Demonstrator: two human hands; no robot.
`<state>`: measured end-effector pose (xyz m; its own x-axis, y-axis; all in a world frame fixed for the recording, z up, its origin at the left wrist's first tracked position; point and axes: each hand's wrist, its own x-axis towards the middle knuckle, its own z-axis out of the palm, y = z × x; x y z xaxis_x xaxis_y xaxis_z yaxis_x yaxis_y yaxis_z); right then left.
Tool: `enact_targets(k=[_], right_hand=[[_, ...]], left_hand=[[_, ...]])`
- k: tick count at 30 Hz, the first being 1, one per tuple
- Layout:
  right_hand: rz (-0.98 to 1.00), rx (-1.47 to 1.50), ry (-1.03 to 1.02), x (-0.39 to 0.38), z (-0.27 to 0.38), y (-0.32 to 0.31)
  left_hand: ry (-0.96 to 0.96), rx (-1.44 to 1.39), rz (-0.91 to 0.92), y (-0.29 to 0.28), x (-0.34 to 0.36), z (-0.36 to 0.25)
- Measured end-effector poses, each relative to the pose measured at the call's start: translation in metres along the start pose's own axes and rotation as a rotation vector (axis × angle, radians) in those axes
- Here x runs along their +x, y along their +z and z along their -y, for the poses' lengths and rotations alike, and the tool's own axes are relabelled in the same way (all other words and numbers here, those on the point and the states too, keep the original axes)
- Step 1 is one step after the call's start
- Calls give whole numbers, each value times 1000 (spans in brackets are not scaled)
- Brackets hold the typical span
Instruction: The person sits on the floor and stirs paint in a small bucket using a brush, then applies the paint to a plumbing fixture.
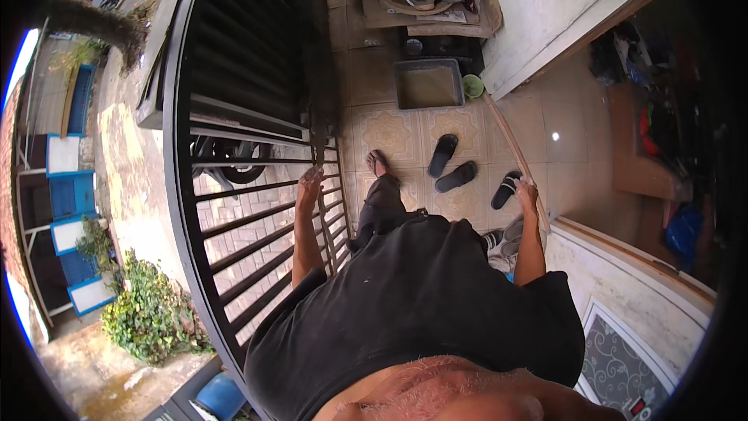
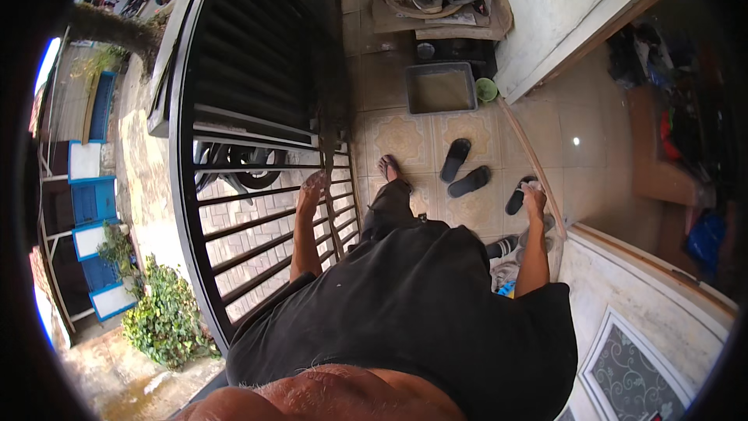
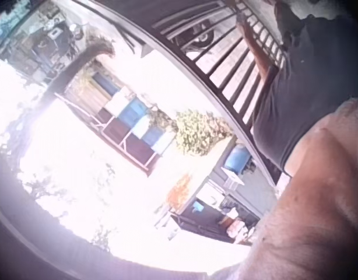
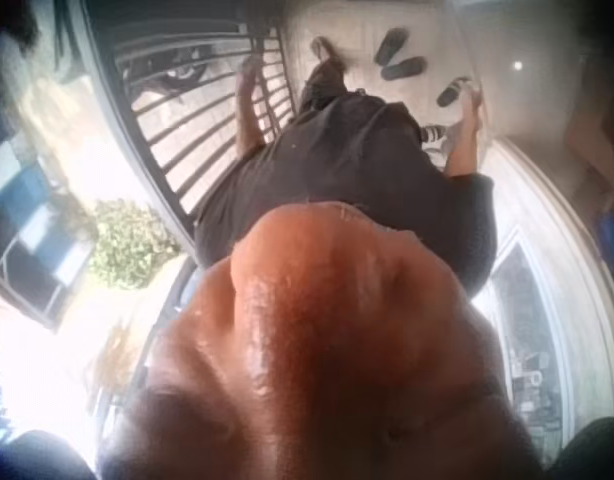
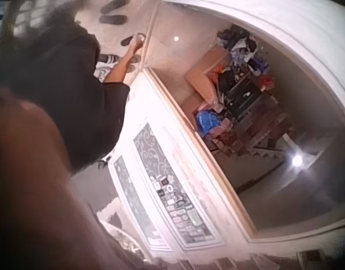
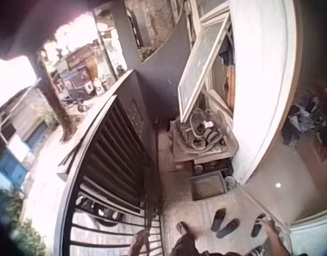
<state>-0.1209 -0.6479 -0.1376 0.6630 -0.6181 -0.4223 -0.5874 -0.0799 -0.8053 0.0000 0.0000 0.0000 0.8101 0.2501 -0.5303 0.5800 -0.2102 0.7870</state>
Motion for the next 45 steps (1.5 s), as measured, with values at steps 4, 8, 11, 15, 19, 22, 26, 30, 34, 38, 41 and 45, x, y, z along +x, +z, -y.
enact_targets(k=[4, 8, 11, 15, 19, 22, 26, 30, 34, 38, 41, 45], right_hand=[[133, -473, 123, -3, 66, 37], [182, -326, 372, -30, 122, 76], [154, -307, 464, -16, 129, 103], [214, -206, 564, -9, 150, 144], [295, -334, 685, 39, 169, 185], [336, -289, 665, 85, 235, 245], [366, -187, 486, 163, 324, 293], [301, 0, 377, 212, 420, 343], [166, -28, 297, 225, 458, 368], [189, 42, 460, 218, 437, 372], [358, 698, 414, 205, 351, 356], [56, 157, 528, 179, 438, 398]], left_hand=[[332, -44, 173, 5, 135, -90], [231, -105, 249, -5, 196, -196], [204, -92, 264, -20, 253, -244], [97, -139, 257, -30, 299, -272], [21, -250, 300, -21, 338, -284], [-15, -280, 254, -4, 396, -297], [-76, -232, 194, 44, 481, -346], [-29, -186, 209, 65, 579, -420], [51, -126, 179, 90, 666, -500], [26, -55, 144, 96, 743, -526], [-71, 85, 159, 101, 805, -528], [-340, 302, 170, 89, 880, -499]])
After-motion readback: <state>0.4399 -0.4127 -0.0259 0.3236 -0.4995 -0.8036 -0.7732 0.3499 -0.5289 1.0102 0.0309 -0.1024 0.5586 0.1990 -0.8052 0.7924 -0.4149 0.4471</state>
